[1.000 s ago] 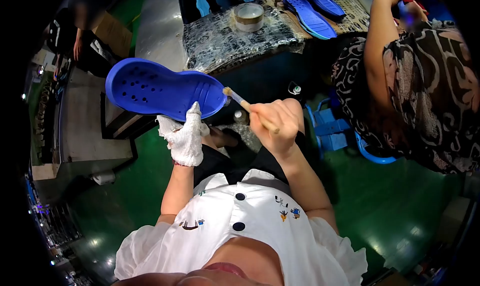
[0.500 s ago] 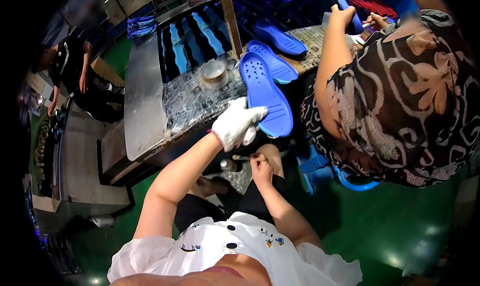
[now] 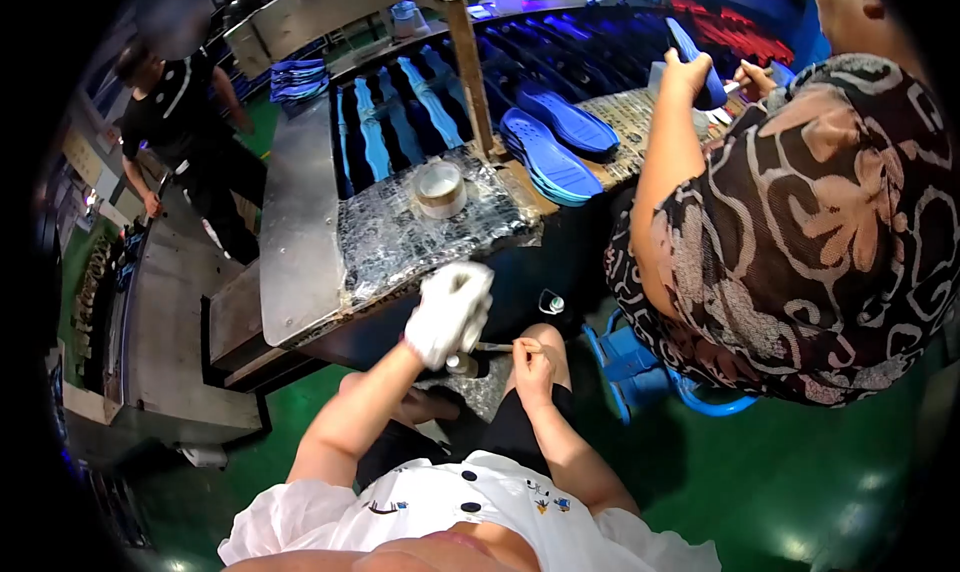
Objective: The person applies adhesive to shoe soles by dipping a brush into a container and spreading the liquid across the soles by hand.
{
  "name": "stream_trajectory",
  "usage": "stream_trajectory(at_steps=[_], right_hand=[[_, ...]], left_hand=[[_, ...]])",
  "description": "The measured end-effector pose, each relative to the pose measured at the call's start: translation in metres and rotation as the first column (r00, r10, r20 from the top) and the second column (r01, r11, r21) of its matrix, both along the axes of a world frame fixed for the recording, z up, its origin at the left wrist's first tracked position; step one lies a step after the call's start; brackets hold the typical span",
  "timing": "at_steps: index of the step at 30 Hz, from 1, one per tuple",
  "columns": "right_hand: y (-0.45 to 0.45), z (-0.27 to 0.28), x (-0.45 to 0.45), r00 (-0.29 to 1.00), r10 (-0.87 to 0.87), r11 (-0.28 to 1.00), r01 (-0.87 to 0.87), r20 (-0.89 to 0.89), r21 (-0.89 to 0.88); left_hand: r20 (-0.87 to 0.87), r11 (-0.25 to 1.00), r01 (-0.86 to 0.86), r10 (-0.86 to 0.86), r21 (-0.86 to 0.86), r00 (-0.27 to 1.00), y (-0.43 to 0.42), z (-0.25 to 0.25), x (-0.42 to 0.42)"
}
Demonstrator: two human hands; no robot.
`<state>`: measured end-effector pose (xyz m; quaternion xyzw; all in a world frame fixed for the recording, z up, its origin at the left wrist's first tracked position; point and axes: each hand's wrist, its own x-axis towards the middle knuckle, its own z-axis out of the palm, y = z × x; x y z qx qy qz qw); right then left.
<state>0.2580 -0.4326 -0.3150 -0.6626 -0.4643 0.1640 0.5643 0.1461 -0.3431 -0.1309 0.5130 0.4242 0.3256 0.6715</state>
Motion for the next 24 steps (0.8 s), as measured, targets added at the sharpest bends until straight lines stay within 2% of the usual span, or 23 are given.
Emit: stream_trajectory(at_steps=[2,3,4,5,6,8,10,11,12,14,15,16,18,20,21,22,24], right_hand=[[-0.003,0.006,-0.002,0.955,0.011,1.000,-0.016,-0.295,-0.013],[-0.003,0.003,-0.001,0.942,0.021,1.000,-0.016,-0.336,0.019],[-0.003,0.013,-0.003,0.922,-0.003,0.999,0.023,-0.388,0.046],[-0.002,0.019,-0.001,0.908,0.004,0.997,0.028,-0.419,0.070],[0.001,0.027,0.002,0.894,0.009,0.995,0.036,-0.447,0.093],[0.011,0.066,0.002,0.915,0.054,0.979,0.031,-0.400,0.203],[0.026,0.111,0.000,0.920,0.082,0.964,0.024,-0.382,0.266],[0.037,0.129,0.001,0.939,0.129,0.945,-0.018,-0.320,0.328],[0.050,0.146,0.002,0.952,0.172,0.919,-0.063,-0.253,0.389],[0.087,0.171,0.005,0.988,0.095,0.786,-0.148,0.119,0.600],[0.093,0.188,0.002,0.989,0.130,0.849,-0.146,0.066,0.508],[0.098,0.202,0.000,0.987,0.160,0.901,-0.150,0.009,0.408],[0.119,0.214,-0.003,0.957,0.144,0.854,-0.249,0.252,0.458],[0.144,0.208,-0.001,0.867,0.025,0.858,-0.274,0.498,0.434],[0.153,0.203,-0.001,0.841,0.048,0.884,-0.287,0.539,0.370],[0.163,0.196,-0.002,0.835,0.072,0.894,-0.296,0.545,0.335],[0.182,0.184,-0.001,0.743,0.017,0.895,-0.310,0.669,0.321]], left_hand=[[-0.059,0.971,-0.127,0.117,-0.204,0.991,-0.027,-0.037,-0.047],[-0.079,0.934,-0.233,0.220,-0.272,0.972,-0.044,-0.056,-0.068],[-0.023,0.917,-0.243,0.249,-0.317,0.968,-0.056,-0.091,-0.095],[-0.138,0.872,-0.406,0.382,-0.275,0.914,-0.076,-0.109,-0.108],[-0.193,0.876,-0.343,0.292,-0.340,0.937,-0.089,-0.120,-0.125],[-0.313,0.821,-0.368,0.245,-0.436,0.918,-0.100,-0.145,-0.143],[-0.147,0.794,-0.350,0.320,-0.496,0.936,-0.088,-0.141,-0.146],[-0.097,0.865,-0.281,0.265,-0.415,0.959,-0.083,-0.150,-0.150],[-0.126,0.874,-0.264,0.232,-0.409,0.965,-0.080,-0.149,-0.150],[-0.381,0.958,-0.134,0.029,-0.254,0.924,-0.074,-0.206,-0.157],[-0.423,0.958,-0.152,0.036,-0.244,0.905,-0.079,-0.191,-0.154],[-0.295,0.924,-0.181,0.078,-0.337,0.952,-0.081,-0.179,-0.149],[-0.204,0.915,-0.178,0.108,-0.362,0.973,-0.078,-0.177,-0.149],[-0.118,0.838,-0.226,0.192,-0.497,0.974,-0.075,-0.182,-0.152],[-0.138,0.834,-0.218,0.171,-0.508,0.976,-0.077,-0.169,-0.155],[-0.202,0.871,-0.223,0.146,-0.437,0.968,-0.080,-0.158,-0.157],[-0.126,0.841,-0.223,0.184,-0.494,0.975,-0.082,-0.158,-0.161]])
